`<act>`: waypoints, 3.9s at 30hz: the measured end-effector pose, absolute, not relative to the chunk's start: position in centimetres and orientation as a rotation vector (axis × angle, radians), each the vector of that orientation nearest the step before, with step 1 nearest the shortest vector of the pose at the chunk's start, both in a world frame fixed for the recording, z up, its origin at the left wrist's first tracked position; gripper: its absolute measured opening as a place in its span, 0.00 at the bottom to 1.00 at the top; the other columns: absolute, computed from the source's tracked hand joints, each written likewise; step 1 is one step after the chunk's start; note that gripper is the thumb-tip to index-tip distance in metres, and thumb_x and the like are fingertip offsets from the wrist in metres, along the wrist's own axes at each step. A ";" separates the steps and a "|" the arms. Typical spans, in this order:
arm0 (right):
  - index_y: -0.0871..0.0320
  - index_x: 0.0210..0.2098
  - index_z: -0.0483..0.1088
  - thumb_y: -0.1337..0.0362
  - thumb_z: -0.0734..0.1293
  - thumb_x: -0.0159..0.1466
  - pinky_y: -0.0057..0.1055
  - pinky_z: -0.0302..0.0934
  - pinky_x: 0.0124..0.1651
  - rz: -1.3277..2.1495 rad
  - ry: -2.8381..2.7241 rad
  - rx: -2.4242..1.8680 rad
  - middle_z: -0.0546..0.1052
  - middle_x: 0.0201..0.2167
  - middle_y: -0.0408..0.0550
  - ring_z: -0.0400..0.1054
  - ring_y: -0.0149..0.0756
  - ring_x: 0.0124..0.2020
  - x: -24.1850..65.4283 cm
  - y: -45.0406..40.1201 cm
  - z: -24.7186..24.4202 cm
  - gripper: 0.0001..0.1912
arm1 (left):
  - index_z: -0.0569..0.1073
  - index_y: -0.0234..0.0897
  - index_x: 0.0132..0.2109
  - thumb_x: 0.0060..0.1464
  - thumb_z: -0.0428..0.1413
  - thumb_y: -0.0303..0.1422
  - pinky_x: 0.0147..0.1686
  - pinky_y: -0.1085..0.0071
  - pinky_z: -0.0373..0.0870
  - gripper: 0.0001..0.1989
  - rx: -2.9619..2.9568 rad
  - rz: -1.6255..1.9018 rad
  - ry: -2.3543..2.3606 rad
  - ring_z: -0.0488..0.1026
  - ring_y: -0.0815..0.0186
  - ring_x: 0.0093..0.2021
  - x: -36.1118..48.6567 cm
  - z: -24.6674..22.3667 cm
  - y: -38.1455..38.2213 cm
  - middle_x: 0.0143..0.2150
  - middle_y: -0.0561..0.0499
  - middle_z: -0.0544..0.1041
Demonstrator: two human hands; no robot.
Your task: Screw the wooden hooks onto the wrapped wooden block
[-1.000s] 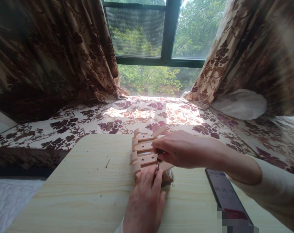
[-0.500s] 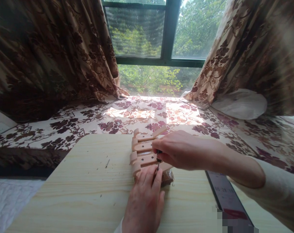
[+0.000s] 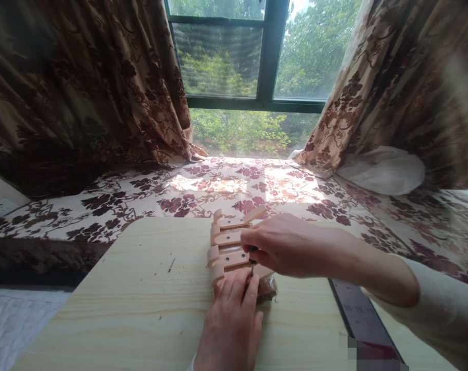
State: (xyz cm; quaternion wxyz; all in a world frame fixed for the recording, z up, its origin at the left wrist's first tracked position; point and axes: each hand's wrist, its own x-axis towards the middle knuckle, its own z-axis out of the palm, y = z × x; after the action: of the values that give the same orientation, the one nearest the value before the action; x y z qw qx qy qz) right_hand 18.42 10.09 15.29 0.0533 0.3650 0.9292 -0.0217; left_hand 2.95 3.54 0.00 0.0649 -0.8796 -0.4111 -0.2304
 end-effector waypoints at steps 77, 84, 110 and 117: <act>0.61 0.29 0.68 0.64 0.56 0.65 0.30 0.43 0.24 0.035 2.743 1.390 0.75 0.26 0.51 0.66 0.34 0.25 18.4 9.9 14.1 0.13 | 0.63 0.30 0.55 0.48 0.50 0.25 0.48 0.56 0.71 0.25 -2.687 -0.672 -1.282 0.66 0.53 0.54 3.2 0.2 3.6 0.55 0.38 0.68; 0.59 0.31 0.69 0.68 0.60 0.61 0.28 0.45 0.27 -0.045 2.845 1.162 0.76 0.28 0.49 0.65 0.32 0.28 18.9 9.5 15.4 0.06 | 0.63 0.29 0.55 0.48 0.51 0.26 0.46 0.55 0.73 0.25 -2.665 -0.663 -1.266 0.67 0.52 0.53 2.9 0.2 3.7 0.54 0.37 0.69; 0.60 0.31 0.68 0.64 0.58 0.63 0.29 0.42 0.23 -0.005 2.781 1.443 0.74 0.23 0.47 0.61 0.31 0.22 18.6 10.0 13.4 0.10 | 0.63 0.29 0.55 0.48 0.50 0.25 0.47 0.54 0.72 0.25 -2.690 -0.709 -1.289 0.66 0.52 0.54 3.1 0.4 3.5 0.54 0.37 0.67; 0.59 0.34 0.69 0.66 0.60 0.62 0.27 0.46 0.27 -0.075 2.845 1.214 0.75 0.29 0.48 0.65 0.32 0.28 19.0 9.8 14.7 0.06 | 0.63 0.28 0.55 0.47 0.51 0.25 0.46 0.53 0.72 0.26 -2.664 -0.705 -1.266 0.66 0.51 0.53 3.1 0.2 3.5 0.54 0.37 0.68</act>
State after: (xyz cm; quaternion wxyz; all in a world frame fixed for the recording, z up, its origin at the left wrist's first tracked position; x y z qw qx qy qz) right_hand 18.97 9.83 14.71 0.0236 0.3921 0.9193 -0.0244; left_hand 3.08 3.52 0.25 0.0544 -0.8772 -0.4168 -0.2322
